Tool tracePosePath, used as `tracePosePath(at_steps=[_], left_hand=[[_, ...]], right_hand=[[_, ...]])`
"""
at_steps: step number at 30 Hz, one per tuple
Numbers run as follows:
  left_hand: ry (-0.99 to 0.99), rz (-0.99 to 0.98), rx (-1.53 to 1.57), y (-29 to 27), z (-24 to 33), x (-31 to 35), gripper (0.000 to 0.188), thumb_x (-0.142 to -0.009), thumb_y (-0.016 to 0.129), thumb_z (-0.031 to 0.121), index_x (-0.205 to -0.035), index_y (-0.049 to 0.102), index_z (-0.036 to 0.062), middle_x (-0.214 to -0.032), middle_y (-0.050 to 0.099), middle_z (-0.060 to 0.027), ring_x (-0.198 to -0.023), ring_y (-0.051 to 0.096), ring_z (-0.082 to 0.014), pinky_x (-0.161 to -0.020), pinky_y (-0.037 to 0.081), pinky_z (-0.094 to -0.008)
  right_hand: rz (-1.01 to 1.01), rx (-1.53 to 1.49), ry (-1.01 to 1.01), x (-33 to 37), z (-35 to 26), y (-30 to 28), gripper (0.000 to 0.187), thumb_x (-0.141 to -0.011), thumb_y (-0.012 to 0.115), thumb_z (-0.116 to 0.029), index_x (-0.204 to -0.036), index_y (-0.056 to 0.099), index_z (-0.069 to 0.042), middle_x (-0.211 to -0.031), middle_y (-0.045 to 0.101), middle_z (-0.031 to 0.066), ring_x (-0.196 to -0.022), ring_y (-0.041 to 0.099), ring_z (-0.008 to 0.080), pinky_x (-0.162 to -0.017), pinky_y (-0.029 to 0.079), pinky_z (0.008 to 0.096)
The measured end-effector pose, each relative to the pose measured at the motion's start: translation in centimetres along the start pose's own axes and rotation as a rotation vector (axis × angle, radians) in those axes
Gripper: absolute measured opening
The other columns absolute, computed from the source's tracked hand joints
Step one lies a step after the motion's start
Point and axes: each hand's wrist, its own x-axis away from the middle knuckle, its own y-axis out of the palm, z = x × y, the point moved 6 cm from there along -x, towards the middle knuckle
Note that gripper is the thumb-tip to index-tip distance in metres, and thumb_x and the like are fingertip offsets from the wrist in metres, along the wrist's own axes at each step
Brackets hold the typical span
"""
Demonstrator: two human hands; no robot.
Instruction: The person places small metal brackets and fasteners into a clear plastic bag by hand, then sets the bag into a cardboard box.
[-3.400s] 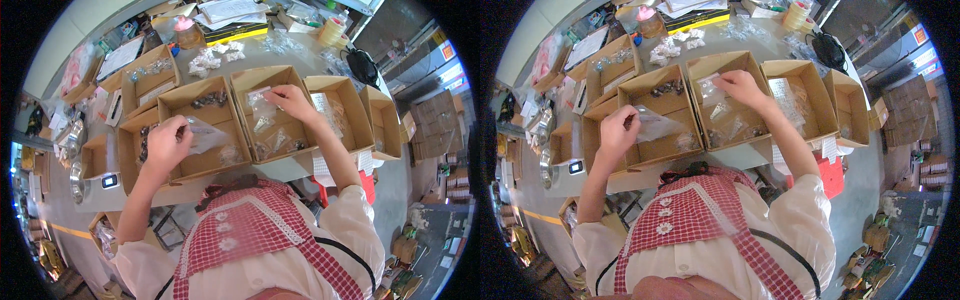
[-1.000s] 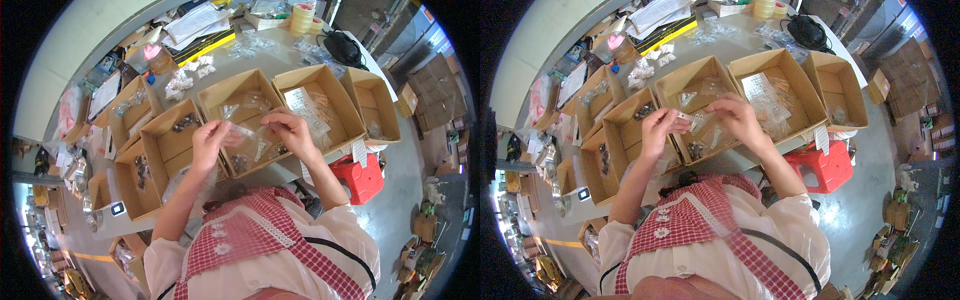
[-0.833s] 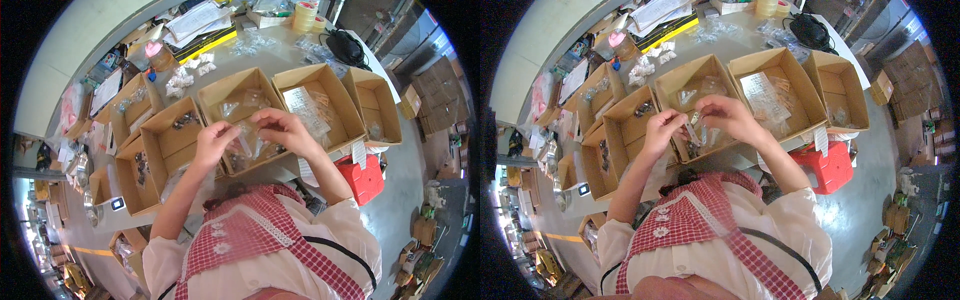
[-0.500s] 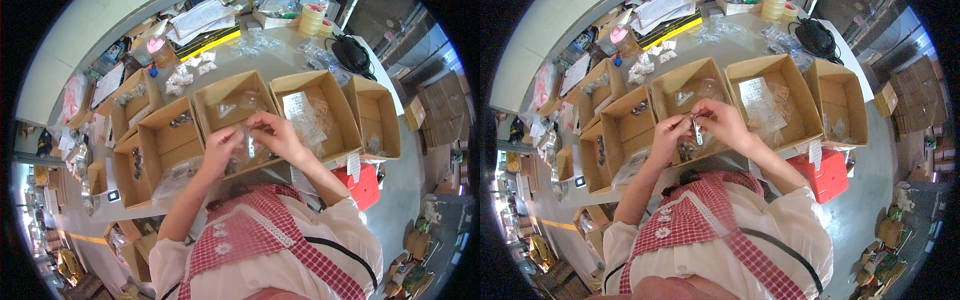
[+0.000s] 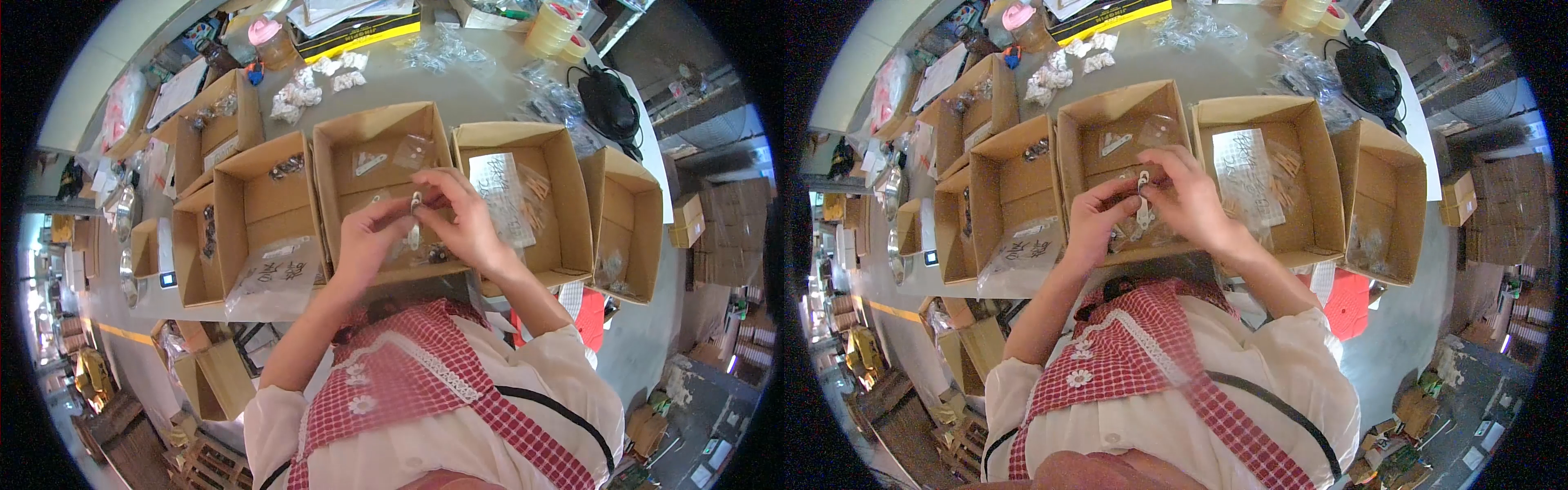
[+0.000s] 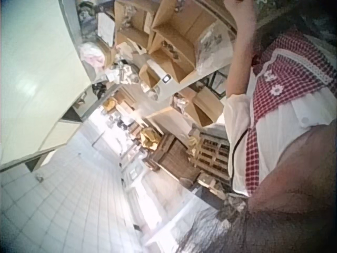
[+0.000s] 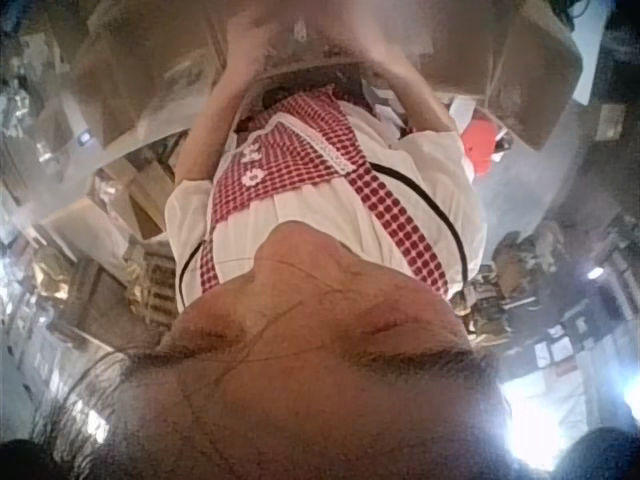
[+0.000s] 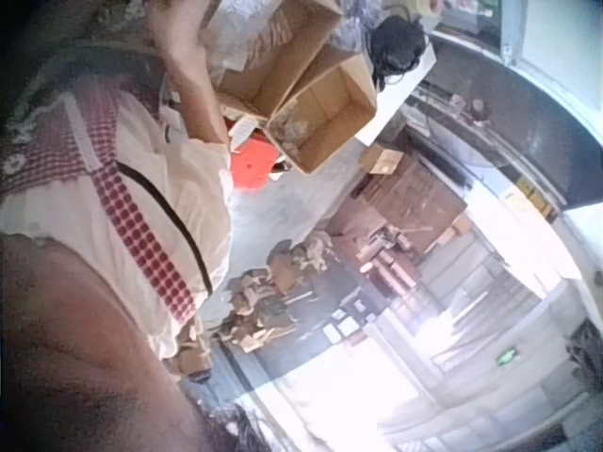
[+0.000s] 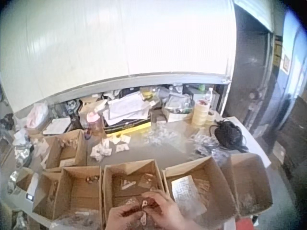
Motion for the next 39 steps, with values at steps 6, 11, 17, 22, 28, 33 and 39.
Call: tracePosePath(at_steps=[6, 11, 17, 22, 28, 33, 39], left_hand=[[-0.010, 0.040, 0.002, 0.1, -1.4, -1.1, 0.024, -0.087, 0.068, 0.000, -0.111, 0.068, -0.0017, -0.097, 0.070, -0.0032, -0.087, 0.063, -0.0092, -0.077, 0.050, -0.0242], [-0.042, 0.078, -0.110, 0.6, -0.8, -1.5, 0.016, -0.088, 0.068, 0.003, -0.104, 0.069, -0.0008, -0.087, 0.069, -0.0021, -0.079, 0.062, -0.0075, -0.072, 0.051, -0.0238], [0.123, 0.140, -0.718, -1.2, 0.6, -6.9, 0.021, -0.089, 0.067, 0.006, -0.106, 0.063, -0.0035, -0.102, 0.069, -0.0156, -0.090, 0.068, -0.0257, -0.080, 0.054, -0.0346], [0.109, -0.005, -1.252, 1.0, -4.1, -11.9, 0.044, -0.083, 0.072, 0.027, -0.111, 0.056, -0.0036, -0.116, 0.057, -0.0252, -0.102, 0.062, -0.0398, -0.085, 0.052, -0.0482], [-0.030, -0.092, -1.026, 1.9, -8.0, -14.8, 0.048, -0.080, 0.069, 0.027, -0.115, 0.057, -0.0036, -0.102, 0.066, -0.0291, -0.095, 0.065, -0.0433, -0.083, 0.052, -0.0483], [0.069, -0.071, -1.014, 0.4, -9.3, -14.8, 0.034, -0.078, 0.062, 0.019, -0.108, 0.064, 0.0023, -0.096, 0.069, -0.0238, -0.090, 0.065, -0.0441, -0.080, 0.051, -0.0495], [0.109, 0.123, -0.509, -2.4, -4.3, -11.4, 0.016, -0.087, 0.067, 0.012, -0.101, 0.070, 0.0031, -0.094, 0.073, -0.0076, -0.089, 0.070, -0.0165, -0.078, 0.053, -0.0299]], right_hand=[[-0.068, -0.022, 0.065, -0.2, 2.3, -0.3, 0.028, -0.082, 0.070, -0.001, -0.109, 0.063, -0.004, -0.093, 0.065, 0.0099, -0.082, 0.064, 0.0239, -0.071, 0.052, 0.0327], [-0.150, -0.188, 0.334, -0.2, 4.3, -0.7, 0.022, -0.085, 0.070, -0.004, -0.106, 0.063, -0.003, -0.088, 0.063, 0.0040, -0.079, 0.058, 0.0105, -0.068, 0.048, 0.0253], [0.194, -0.384, 0.298, -1.3, 5.5, -6.0, 0.012, -0.090, 0.066, 0.000, -0.101, 0.063, -0.002, -0.088, 0.060, -0.0029, -0.082, 0.055, 0.0044, -0.074, 0.045, 0.0199], [0.269, -0.455, 0.292, -1.5, 6.5, -6.2, 0.011, -0.091, 0.062, 0.001, -0.102, 0.060, -0.002, -0.094, 0.066, 0.0000, -0.085, 0.057, 0.0058, -0.076, 0.047, 0.0208], [0.289, -0.555, 0.309, -1.6, 6.1, -5.9, 0.010, -0.094, 0.058, 0.000, -0.104, 0.058, -0.001, -0.102, 0.067, 0.0060, -0.089, 0.061, 0.0101, -0.081, 0.050, 0.0250], [0.309, -0.587, 0.327, -1.6, 6.2, -6.2, 0.009, -0.094, 0.059, -0.002, -0.102, 0.058, -0.002, -0.099, 0.067, 0.0063, -0.090, 0.062, 0.0124, -0.083, 0.049, 0.0264], [0.271, -0.620, 0.351, -1.6, 6.0, -6.6, 0.008, -0.092, 0.060, -0.005, -0.100, 0.060, -0.003, -0.101, 0.068, 0.0097, -0.096, 0.064, 0.0162, -0.091, 0.049, 0.0323]])
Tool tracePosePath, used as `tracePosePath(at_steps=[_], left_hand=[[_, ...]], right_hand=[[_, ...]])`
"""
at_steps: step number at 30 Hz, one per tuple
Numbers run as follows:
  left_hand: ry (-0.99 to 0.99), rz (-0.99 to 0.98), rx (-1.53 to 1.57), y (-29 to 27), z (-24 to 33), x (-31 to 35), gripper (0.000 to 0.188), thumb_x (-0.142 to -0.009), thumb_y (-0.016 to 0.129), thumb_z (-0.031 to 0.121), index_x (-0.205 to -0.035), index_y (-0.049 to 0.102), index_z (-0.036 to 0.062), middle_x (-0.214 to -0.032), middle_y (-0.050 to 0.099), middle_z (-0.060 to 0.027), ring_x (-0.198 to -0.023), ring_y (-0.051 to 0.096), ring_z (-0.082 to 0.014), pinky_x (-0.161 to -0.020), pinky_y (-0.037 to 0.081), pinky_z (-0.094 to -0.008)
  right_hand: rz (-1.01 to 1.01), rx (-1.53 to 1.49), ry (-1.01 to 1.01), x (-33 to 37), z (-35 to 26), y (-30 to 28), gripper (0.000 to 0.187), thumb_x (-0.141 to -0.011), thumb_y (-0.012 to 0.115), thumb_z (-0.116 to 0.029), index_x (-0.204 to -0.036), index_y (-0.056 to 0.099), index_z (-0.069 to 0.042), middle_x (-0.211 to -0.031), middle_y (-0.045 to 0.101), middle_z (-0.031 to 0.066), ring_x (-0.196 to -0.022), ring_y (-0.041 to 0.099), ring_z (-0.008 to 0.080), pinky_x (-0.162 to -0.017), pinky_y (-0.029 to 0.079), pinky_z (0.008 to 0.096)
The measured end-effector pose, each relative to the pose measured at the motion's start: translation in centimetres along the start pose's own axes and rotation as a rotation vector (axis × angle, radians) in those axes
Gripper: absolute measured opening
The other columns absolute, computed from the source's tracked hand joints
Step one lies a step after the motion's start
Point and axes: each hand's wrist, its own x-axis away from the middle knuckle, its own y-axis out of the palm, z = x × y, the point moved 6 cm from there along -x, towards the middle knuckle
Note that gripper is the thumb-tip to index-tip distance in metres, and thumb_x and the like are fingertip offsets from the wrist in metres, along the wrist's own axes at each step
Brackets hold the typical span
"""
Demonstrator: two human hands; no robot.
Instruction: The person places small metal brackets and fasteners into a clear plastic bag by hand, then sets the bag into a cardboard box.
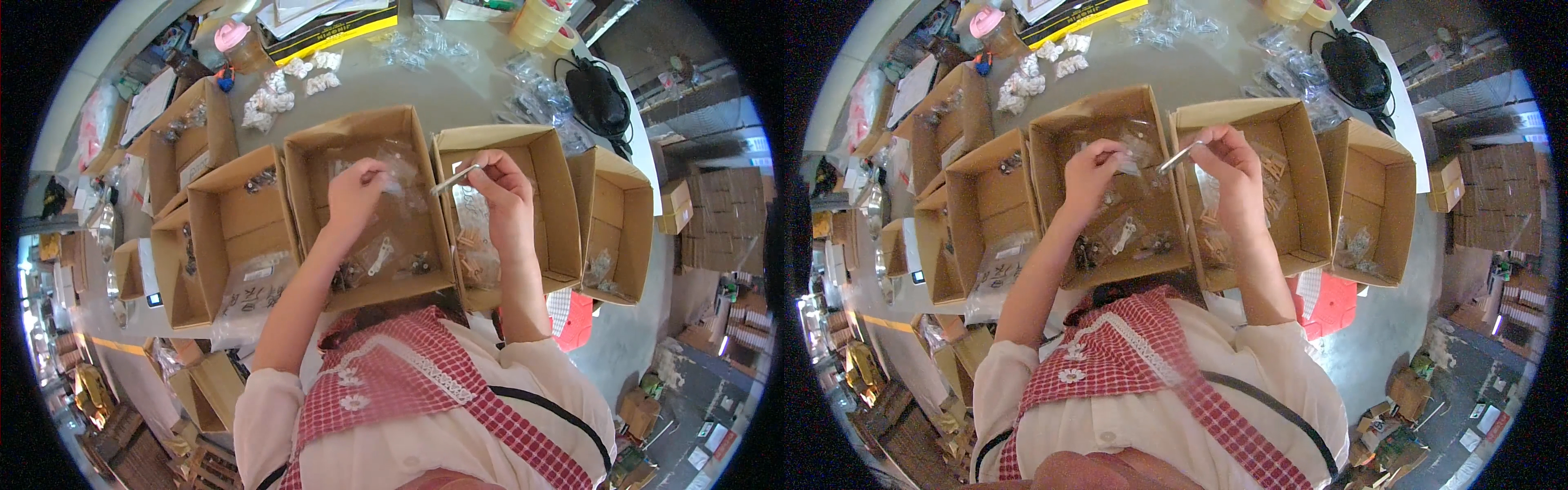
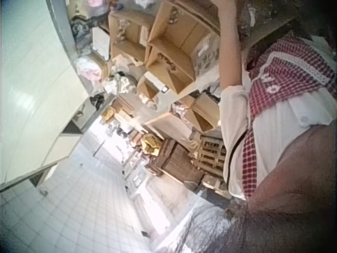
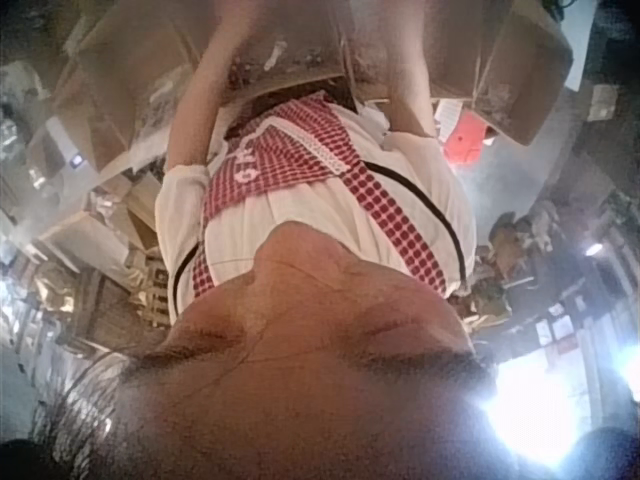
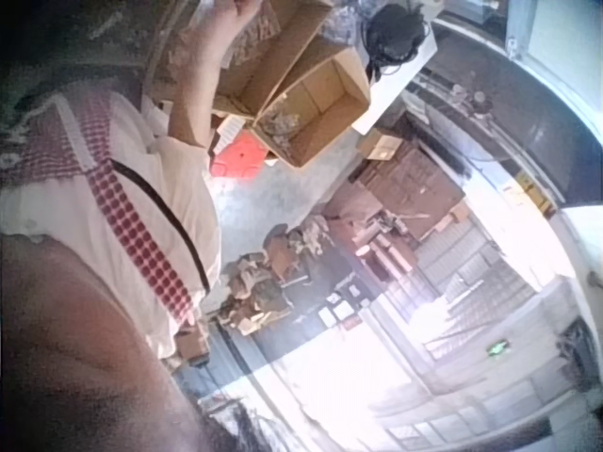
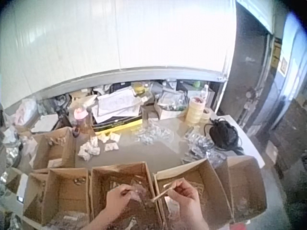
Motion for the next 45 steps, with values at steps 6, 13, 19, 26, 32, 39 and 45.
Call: tracePosePath(at_steps=[6, 13, 19, 26, 32, 39, 45], left_hand=[[0.033, 0.034, 0.331, -2.0, 6.3, 6.3, 0.019, -0.093, 0.061, -0.001, -0.111, 0.065, 0.0012, -0.105, 0.071, -0.0056, -0.101, 0.068, -0.0149, -0.088, 0.053, -0.0266], [0.380, 0.105, -0.021, -4.8, 9.7, 14.7, 0.022, -0.085, 0.067, -0.005, -0.105, 0.069, 0.0030, -0.103, 0.071, -0.0107, -0.094, 0.068, -0.0211, -0.085, 0.053, -0.0323], [0.235, 0.027, 0.088, -5.1, 7.6, 16.7, 0.028, -0.082, 0.070, -0.004, -0.109, 0.065, 0.0036, -0.103, 0.071, -0.0109, -0.093, 0.067, -0.0208, -0.082, 0.053, -0.0315], [-0.284, -0.224, 0.365, -4.3, 5.4, 18.1, 0.032, -0.089, 0.067, 0.000, -0.120, 0.060, 0.0013, -0.105, 0.070, -0.0095, -0.098, 0.065, -0.0140, -0.086, 0.052, -0.0290], [0.009, -0.111, 0.046, -4.8, 6.5, 19.0, 0.022, -0.086, 0.066, -0.001, -0.107, 0.068, 0.0000, -0.101, 0.071, -0.0125, -0.092, 0.068, -0.0224, -0.084, 0.053, -0.0323], [0.063, 0.050, -0.148, -6.3, 7.2, 21.2, 0.008, -0.084, 0.070, 0.004, -0.086, 0.062, 0.0018, -0.079, 0.065, -0.0136, -0.071, 0.064, -0.0279, -0.064, 0.049, -0.0366], [-0.040, 0.062, -0.079, -6.7, 6.7, 21.9, 0.012, -0.084, 0.073, 0.009, -0.080, 0.062, 0.0037, -0.069, 0.060, -0.0127, -0.060, 0.060, -0.0261, -0.056, 0.046, -0.0347]], right_hand=[[-0.241, 0.127, 0.089, 2.3, 0.7, 3.5, 0.010, -0.090, 0.064, -0.005, -0.100, 0.064, -0.003, -0.116, 0.068, 0.0095, -0.104, 0.060, 0.0138, -0.091, 0.046, 0.0281], [-0.559, 0.029, 0.486, 6.9, 2.6, 6.0, 0.015, -0.089, 0.068, -0.006, -0.102, 0.061, -0.004, -0.094, 0.060, -0.0032, -0.090, 0.053, 0.0053, -0.080, 0.042, 0.0211], [-0.449, 0.180, 0.436, 8.8, 3.2, 5.8, 0.013, -0.087, 0.068, -0.005, -0.099, 0.063, -0.003, -0.093, 0.062, 0.0007, -0.087, 0.059, 0.0110, -0.077, 0.048, 0.0290], [-0.941, 0.712, -0.188, 11.1, 0.6, 9.6, 0.019, -0.082, 0.066, -0.002, -0.099, 0.058, -0.007, -0.093, 0.060, 0.0126, -0.089, 0.061, 0.0356, -0.075, 0.050, 0.0412], [-0.987, 0.767, -0.181, 11.4, 1.5, 10.5, 0.019, -0.082, 0.067, -0.003, -0.099, 0.057, -0.006, -0.096, 0.059, 0.0125, -0.090, 0.061, 0.0360, -0.075, 0.050, 0.0421], [-1.019, 0.687, -0.048, 11.6, 2.4, 10.2, 0.021, -0.082, 0.069, -0.005, -0.102, 0.061, -0.006, -0.095, 0.064, 0.0127, -0.089, 0.063, 0.0348, -0.076, 0.051, 0.0409], [-1.078, 0.577, 0.035, 12.2, 2.8, 10.8, 0.019, -0.083, 0.070, -0.008, -0.100, 0.063, -0.006, -0.093, 0.066, 0.0127, -0.088, 0.064, 0.0325, -0.076, 0.051, 0.0391]])
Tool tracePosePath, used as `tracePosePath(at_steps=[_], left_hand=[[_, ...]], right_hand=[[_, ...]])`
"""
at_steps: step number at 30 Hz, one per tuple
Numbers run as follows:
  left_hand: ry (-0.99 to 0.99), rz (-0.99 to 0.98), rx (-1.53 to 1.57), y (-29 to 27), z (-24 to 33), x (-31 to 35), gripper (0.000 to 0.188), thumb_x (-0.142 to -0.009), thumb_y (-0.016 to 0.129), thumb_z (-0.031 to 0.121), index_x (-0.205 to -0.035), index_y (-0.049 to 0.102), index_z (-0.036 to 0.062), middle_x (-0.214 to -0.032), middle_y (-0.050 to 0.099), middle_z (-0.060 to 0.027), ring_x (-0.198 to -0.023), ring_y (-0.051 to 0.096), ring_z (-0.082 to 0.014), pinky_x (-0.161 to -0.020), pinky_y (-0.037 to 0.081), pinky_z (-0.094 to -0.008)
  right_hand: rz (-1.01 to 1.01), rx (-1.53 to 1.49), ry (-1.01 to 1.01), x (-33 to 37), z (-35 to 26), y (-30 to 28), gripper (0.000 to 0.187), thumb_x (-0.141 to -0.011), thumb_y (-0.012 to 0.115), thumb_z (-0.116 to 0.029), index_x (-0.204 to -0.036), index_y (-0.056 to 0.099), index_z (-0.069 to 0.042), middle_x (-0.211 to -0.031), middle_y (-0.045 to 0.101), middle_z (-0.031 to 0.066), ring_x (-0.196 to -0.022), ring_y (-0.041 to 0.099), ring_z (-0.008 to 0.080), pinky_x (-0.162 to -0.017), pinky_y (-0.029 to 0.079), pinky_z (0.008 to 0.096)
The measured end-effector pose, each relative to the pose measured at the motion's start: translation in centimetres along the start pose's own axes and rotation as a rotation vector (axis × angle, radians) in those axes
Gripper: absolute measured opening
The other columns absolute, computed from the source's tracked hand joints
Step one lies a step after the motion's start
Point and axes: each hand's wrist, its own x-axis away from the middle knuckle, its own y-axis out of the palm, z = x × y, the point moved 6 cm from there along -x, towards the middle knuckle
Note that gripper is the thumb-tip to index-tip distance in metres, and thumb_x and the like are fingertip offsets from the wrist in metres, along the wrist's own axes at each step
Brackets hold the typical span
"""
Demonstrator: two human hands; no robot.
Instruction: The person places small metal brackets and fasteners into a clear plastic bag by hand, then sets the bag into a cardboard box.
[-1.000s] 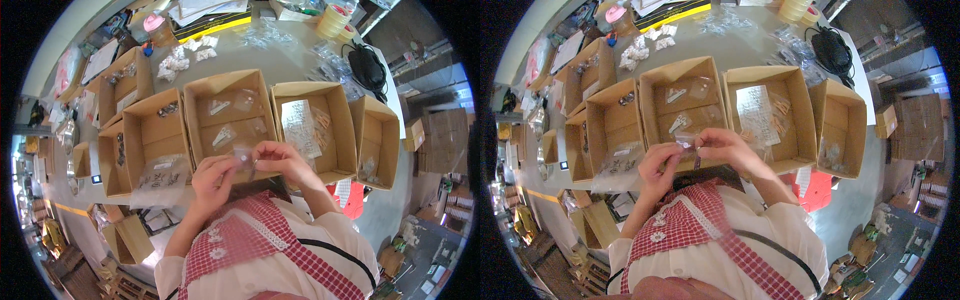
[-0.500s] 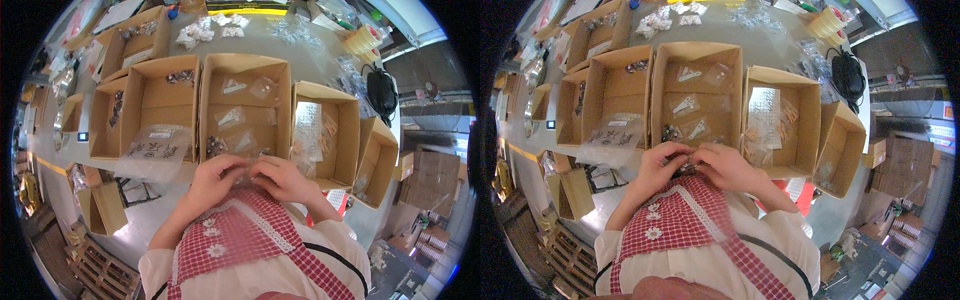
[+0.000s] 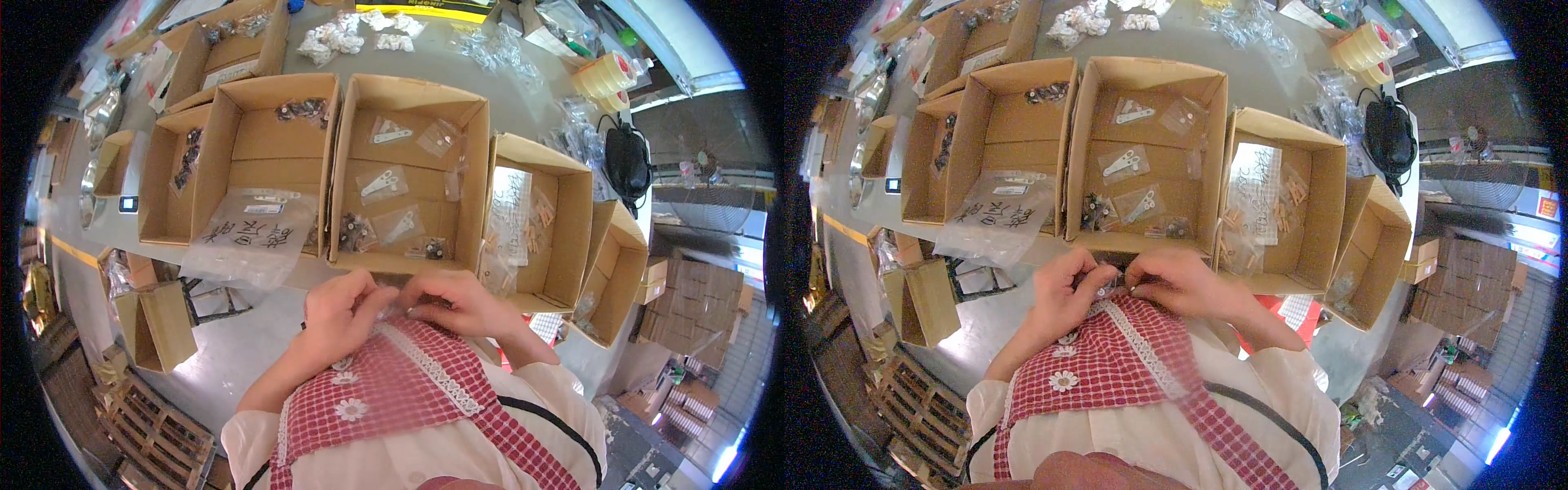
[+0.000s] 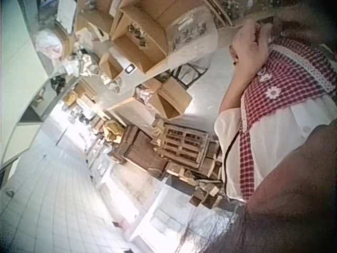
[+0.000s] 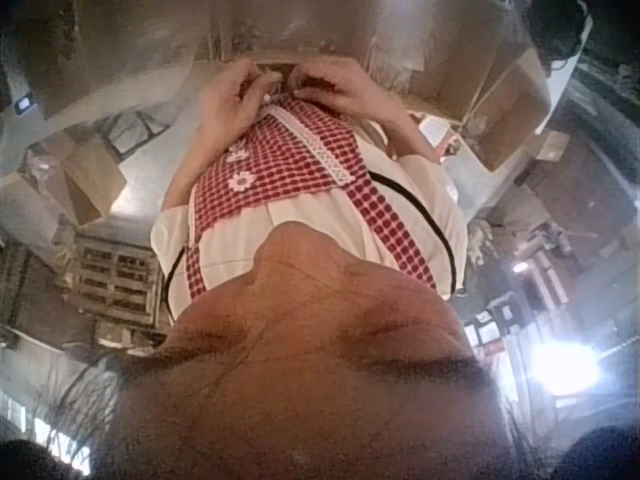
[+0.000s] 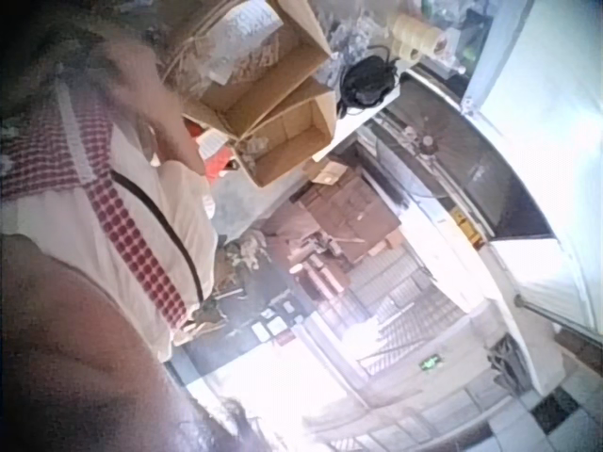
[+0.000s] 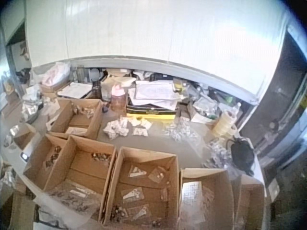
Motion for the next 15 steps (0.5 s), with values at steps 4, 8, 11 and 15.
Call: tracePosePath(at_steps=[4, 8, 11, 15], left_hand=[[-0.228, -0.001, 0.248, 0.3, -1.3, -0.1, 0.006, -0.084, 0.072, 0.006, -0.089, 0.068, 0.0038, -0.070, 0.060, -0.0110, -0.063, 0.060, -0.0221, -0.059, 0.048, -0.0318], [0.178, 0.093, 0.120, -0.8, 0.0, -1.4, 0.015, -0.084, 0.069, 0.000, -0.098, 0.072, 0.0053, -0.078, 0.062, -0.0088, -0.071, 0.062, -0.0235, -0.066, 0.050, -0.0309], [0.236, 0.115, 0.016, -1.2, 0.9, -1.7, 0.016, -0.082, 0.069, -0.001, -0.097, 0.071, 0.0057, -0.085, 0.064, -0.0099, -0.078, 0.063, -0.0263, -0.071, 0.051, -0.0327], [0.157, 0.033, -0.091, -0.1, 0.6, -1.4, 0.028, -0.082, 0.070, -0.001, -0.108, 0.065, 0.0043, -0.096, 0.068, -0.0132, -0.087, 0.067, -0.0273, -0.075, 0.053, -0.0347]], right_hand=[[0.073, 0.015, 0.073, 0.1, 0.2, -0.5, 0.016, -0.086, 0.068, -0.007, -0.100, 0.062, -0.005, -0.093, 0.065, 0.0118, -0.086, 0.064, 0.0289, -0.077, 0.050, 0.0367], [0.281, -0.271, 0.209, 0.7, 2.5, -1.8, 0.015, -0.093, 0.061, -0.006, -0.108, 0.058, -0.007, -0.092, 0.065, 0.0071, -0.085, 0.063, 0.0184, -0.077, 0.051, 0.0322], [0.355, -0.430, 0.293, 0.5, 2.8, -2.6, 0.018, -0.098, 0.054, -0.005, -0.116, 0.055, -0.009, -0.090, 0.066, 0.0044, -0.085, 0.063, 0.0129, -0.076, 0.052, 0.0308], [0.283, -0.013, 0.214, -1.0, 0.4, -2.5, 0.017, -0.096, 0.055, -0.008, -0.112, 0.060, -0.007, -0.090, 0.069, 0.0101, -0.082, 0.067, 0.0244, -0.073, 0.053, 0.0361]])
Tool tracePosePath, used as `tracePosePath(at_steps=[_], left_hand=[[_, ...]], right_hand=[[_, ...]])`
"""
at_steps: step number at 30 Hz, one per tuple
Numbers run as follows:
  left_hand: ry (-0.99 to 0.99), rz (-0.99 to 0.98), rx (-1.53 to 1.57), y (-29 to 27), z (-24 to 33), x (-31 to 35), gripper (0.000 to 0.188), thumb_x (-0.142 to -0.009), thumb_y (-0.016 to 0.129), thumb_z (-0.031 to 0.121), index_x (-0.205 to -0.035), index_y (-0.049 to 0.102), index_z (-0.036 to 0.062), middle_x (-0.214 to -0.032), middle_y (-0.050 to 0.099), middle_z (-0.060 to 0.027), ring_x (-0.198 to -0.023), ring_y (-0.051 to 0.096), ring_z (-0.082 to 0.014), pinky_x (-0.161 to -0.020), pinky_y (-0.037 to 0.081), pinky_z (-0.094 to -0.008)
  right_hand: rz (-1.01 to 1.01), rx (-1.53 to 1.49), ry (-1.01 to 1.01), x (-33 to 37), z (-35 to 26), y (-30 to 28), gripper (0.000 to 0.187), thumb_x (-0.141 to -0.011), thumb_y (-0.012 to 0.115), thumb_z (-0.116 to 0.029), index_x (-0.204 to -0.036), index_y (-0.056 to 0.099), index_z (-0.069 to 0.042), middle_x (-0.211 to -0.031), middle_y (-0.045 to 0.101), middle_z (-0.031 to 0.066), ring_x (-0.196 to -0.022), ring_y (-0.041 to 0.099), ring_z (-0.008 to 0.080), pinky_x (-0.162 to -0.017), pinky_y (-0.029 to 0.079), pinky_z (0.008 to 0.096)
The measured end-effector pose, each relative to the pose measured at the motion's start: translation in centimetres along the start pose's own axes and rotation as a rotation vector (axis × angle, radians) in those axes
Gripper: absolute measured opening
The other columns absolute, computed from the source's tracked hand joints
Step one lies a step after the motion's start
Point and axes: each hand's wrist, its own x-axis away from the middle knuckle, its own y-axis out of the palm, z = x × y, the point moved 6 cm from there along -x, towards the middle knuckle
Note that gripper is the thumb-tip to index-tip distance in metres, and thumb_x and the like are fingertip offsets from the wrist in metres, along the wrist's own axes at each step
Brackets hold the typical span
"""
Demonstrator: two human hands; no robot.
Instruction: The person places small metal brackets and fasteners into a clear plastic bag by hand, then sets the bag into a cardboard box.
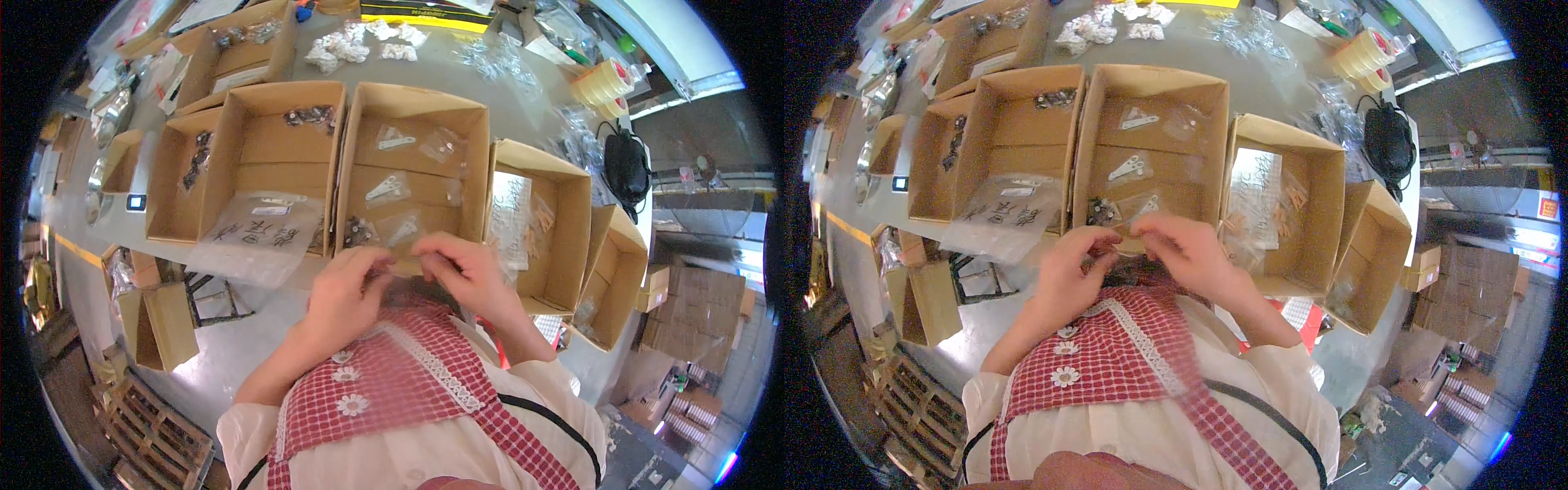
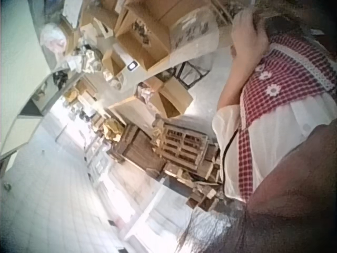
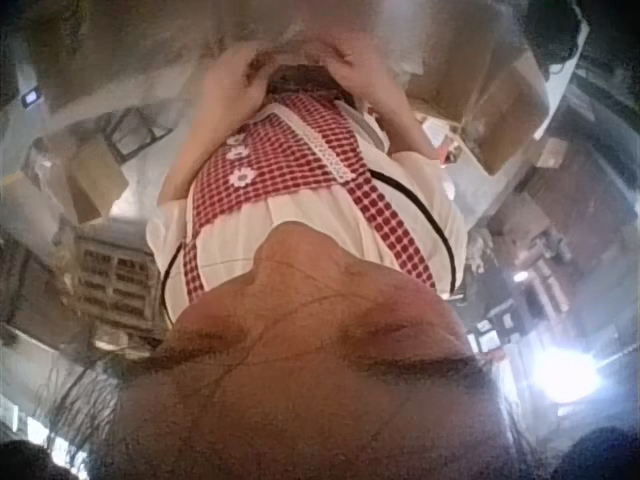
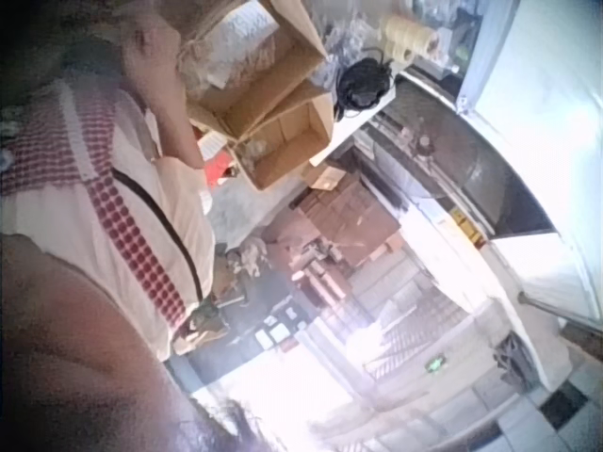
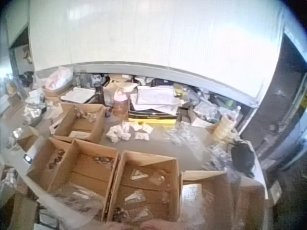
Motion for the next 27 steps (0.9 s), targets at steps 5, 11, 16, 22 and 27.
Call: tracePosePath(at_steps=[5, 11, 16, 22, 27], left_hand=[[-0.067, -0.021, -0.006, 0.7, -0.4, 0.1, 0.037, -0.081, 0.068, -0.001, -0.116, 0.057, 0.0041, -0.094, 0.067, -0.0150, -0.083, 0.068, -0.0301, -0.070, 0.055, -0.0369], [-0.028, 0.011, -0.098, 0.0, 0.3, 0.2, 0.038, -0.081, 0.066, -0.002, -0.117, 0.056, 0.0050, -0.093, 0.067, -0.0149, -0.087, 0.066, -0.0344, -0.075, 0.053, -0.0417], [0.076, -0.004, -0.143, 0.2, 0.9, -0.2, 0.037, -0.079, 0.066, -0.002, -0.115, 0.058, 0.0045, -0.096, 0.066, -0.0145, -0.093, 0.064, -0.0349, -0.079, 0.052, -0.0428], [0.272, 0.253, -0.334, -0.5, 1.7, -0.8, 0.027, -0.080, 0.065, 0.003, -0.106, 0.060, 0.0067, -0.095, 0.064, -0.0134, -0.089, 0.063, -0.0354, -0.073, 0.051, -0.0428], [-0.091, 0.025, -0.008, 0.1, 0.3, -0.7, 0.016, -0.085, 0.070, 0.018, -0.091, 0.063, 0.0057, -0.082, 0.067, -0.0136, -0.072, 0.063, -0.0332, -0.063, 0.052, -0.0401]], right_hand=[[-0.121, 0.424, -0.187, -0.5, -1.2, 2.4, 0.019, -0.093, 0.058, -0.024, -0.105, 0.065, -0.010, -0.092, 0.068, 0.0145, -0.085, 0.066, 0.0352, -0.069, 0.053, 0.0454], [-0.225, 0.565, -0.086, -0.6, -2.8, 2.1, 0.021, -0.089, 0.062, -0.029, -0.100, 0.064, -0.012, -0.085, 0.069, 0.0110, -0.079, 0.067, 0.0328, -0.065, 0.053, 0.0457], [-0.226, 0.576, -0.113, -0.6, -1.3, 1.9, 0.017, -0.086, 0.065, -0.020, -0.099, 0.066, -0.009, -0.084, 0.068, 0.0154, -0.076, 0.066, 0.0360, -0.065, 0.053, 0.0429], [-0.144, 0.360, -0.015, -1.2, 0.1, 0.8, 0.013, -0.084, 0.069, -0.014, -0.092, 0.065, -0.005, -0.076, 0.066, 0.0140, -0.066, 0.064, 0.0237, -0.061, 0.050, 0.0359], [-0.121, 0.130, 0.166, -1.5, 1.3, 0.6, 0.010, -0.084, 0.071, -0.008, -0.090, 0.064, -0.002, -0.070, 0.061, 0.0034, -0.067, 0.054, 0.0077, -0.061, 0.046, 0.0259]])
